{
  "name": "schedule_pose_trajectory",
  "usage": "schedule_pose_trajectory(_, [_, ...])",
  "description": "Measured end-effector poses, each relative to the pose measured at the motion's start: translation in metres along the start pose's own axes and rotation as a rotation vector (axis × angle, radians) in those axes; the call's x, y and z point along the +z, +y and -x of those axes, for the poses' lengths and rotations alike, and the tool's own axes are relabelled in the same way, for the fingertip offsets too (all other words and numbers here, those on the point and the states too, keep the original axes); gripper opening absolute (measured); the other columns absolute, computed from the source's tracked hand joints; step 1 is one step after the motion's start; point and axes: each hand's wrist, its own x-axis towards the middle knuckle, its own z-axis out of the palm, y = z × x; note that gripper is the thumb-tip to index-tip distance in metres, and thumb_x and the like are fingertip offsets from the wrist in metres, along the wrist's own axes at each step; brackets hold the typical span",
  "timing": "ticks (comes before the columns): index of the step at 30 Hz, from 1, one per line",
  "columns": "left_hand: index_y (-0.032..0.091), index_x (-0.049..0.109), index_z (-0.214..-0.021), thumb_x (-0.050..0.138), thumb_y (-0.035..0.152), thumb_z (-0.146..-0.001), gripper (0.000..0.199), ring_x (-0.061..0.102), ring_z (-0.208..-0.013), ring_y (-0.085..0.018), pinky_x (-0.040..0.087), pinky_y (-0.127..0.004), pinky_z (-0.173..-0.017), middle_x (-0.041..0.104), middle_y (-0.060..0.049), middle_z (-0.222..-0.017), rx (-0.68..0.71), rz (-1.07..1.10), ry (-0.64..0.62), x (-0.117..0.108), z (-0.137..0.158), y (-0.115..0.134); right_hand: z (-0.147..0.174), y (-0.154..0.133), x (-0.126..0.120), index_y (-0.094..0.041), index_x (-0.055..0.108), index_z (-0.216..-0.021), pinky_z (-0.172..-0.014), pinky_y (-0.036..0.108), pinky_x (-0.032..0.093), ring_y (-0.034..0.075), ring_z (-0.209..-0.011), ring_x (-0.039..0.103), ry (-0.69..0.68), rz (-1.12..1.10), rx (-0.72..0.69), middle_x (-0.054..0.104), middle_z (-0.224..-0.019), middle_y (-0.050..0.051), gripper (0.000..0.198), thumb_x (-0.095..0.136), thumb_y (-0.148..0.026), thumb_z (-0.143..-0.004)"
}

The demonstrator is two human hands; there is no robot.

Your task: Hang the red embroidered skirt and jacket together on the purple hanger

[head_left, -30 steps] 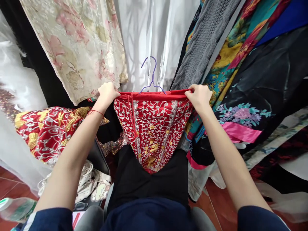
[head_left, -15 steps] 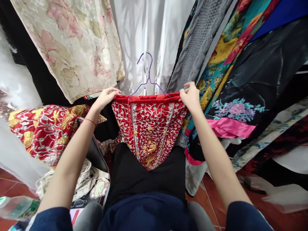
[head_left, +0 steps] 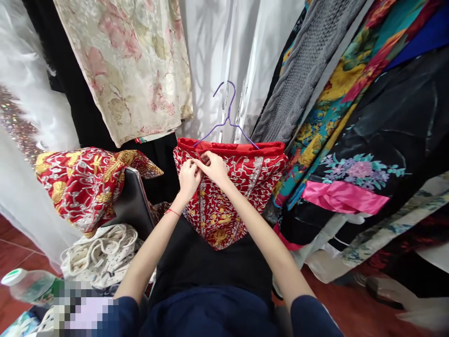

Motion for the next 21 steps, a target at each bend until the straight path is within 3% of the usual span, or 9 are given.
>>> schedule_pose_trajectory(3, [0.021, 0.062, -0.096, 0.058, 0.028, -0.086, 0.013, 0.062, -0.107, -0.025, 0.048, -0.041, -0.100, 0.066, -0.011, -0.109, -0.080, 0.300, -0.033, 0.016, 0.010, 0.003, -0.004, -0.004, 0.007, -0.021, 0.067, -0.102, -0.087, 0.033, 0.051, 0.021, -0.098, 0.067, 0.030, -0.029, -0.002, 0.074, -0.109, 0.007, 0.017, 0.052, -0.028, -0.098])
schedule_pose_trajectory(6, [0.023, 0.055, -0.099, 0.047, 0.042, -0.093, 0.021, 0.064, -0.093, -0.018, 0.052, -0.035, -0.090, 0.065, -0.006, -0.100, -0.333, 0.720, 0.022, 0.030, 0.006, 0.004, -0.006, -0.001, 0.002, -0.020, 0.067, -0.094, -0.091, 0.035, 0.050, 0.021, -0.095, 0.067, 0.039, -0.140, -0.052, 0.074, -0.102, 0.007, 0.019, 0.050, -0.026, -0.098])
schedule_pose_trajectory(8, [0.025, 0.050, -0.102, 0.053, 0.045, -0.091, 0.024, 0.062, -0.077, -0.014, 0.052, -0.029, -0.080, 0.061, -0.002, -0.089, -0.435, 0.886, 0.079, 0.032, -0.003, 0.005, -0.008, 0.005, -0.004, -0.019, 0.067, -0.089, -0.093, 0.034, 0.051, 0.020, -0.091, 0.067, 0.021, -0.294, -0.066, 0.073, -0.096, 0.006, 0.017, 0.053, -0.026, -0.096])
schedule_pose_trajectory(11, [0.028, 0.051, -0.104, 0.061, 0.039, -0.085, 0.024, 0.043, -0.052, -0.008, 0.043, -0.022, -0.058, 0.049, 0.006, -0.070, -0.414, 0.964, 0.081, 0.015, -0.017, 0.004, -0.014, 0.016, -0.013, -0.019, 0.066, -0.087, -0.086, 0.030, 0.054, 0.015, -0.081, 0.068, -0.072, -0.663, 0.042, 0.072, -0.087, 0.003, 0.012, 0.056, -0.023, -0.092])
schedule_pose_trajectory(13, [0.025, 0.058, -0.093, 0.054, 0.036, -0.086, 0.014, 0.029, -0.046, -0.007, 0.031, -0.021, -0.047, 0.042, 0.006, -0.063, -0.392, 0.887, -0.042, -0.005, -0.023, 0.002, -0.018, 0.021, -0.018, -0.019, 0.067, -0.087, -0.068, 0.024, 0.052, 0.011, -0.067, 0.063, -0.139, -0.856, 0.145, 0.068, -0.079, 0.001, 0.009, 0.061, -0.026, -0.090])
schedule_pose_trajectory(16, [0.020, 0.066, -0.069, 0.054, 0.032, -0.081, 0.021, 0.031, -0.047, -0.009, 0.023, -0.024, -0.047, 0.045, 0.001, -0.057, -0.396, 0.436, -0.263, -0.034, -0.026, -0.002, -0.022, 0.027, -0.022, -0.018, 0.069, -0.086, -0.045, 0.019, 0.032, 0.006, -0.048, 0.045, -0.191, -0.902, 0.250, 0.059, -0.068, -0.003, 0.021, 0.066, -0.039, -0.087])
schedule_pose_trajectory(17, [0.020, 0.069, -0.066, 0.058, 0.031, -0.079, 0.020, 0.036, -0.050, -0.011, 0.024, -0.025, -0.048, 0.048, 0.000, -0.058, -0.402, 0.241, -0.239, -0.041, -0.026, -0.002, -0.022, 0.028, -0.022, -0.018, 0.069, -0.085, -0.043, 0.020, 0.028, 0.006, -0.046, 0.041, -0.189, -0.858, 0.266, 0.057, -0.065, -0.003, 0.024, 0.065, -0.042, -0.088])
schedule_pose_trajectory(19, [0.022, 0.075, -0.072, 0.064, 0.033, -0.079, 0.017, 0.045, -0.057, -0.014, 0.028, -0.026, -0.053, 0.054, -0.001, -0.062, -0.394, -0.041, -0.044, -0.050, -0.027, -0.001, -0.022, 0.030, -0.024, -0.018, 0.070, -0.080, -0.046, 0.020, 0.030, 0.007, -0.047, 0.042, -0.130, -0.688, 0.249, 0.056, -0.059, -0.003, 0.024, 0.062, -0.039, -0.088])
schedule_pose_trajectory(21, [0.024, 0.079, -0.084, 0.063, 0.041, -0.084, 0.023, 0.051, -0.064, -0.015, 0.034, -0.027, -0.058, 0.058, -0.001, -0.068, -0.324, -0.039, 0.157, -0.052, -0.030, 0.002, -0.021, 0.030, -0.026, -0.018, 0.071, -0.075, -0.052, 0.022, 0.037, 0.009, -0.051, 0.049, -0.083, -0.514, 0.169, 0.058, -0.055, -0.003, 0.018, 0.064, -0.032, -0.083])
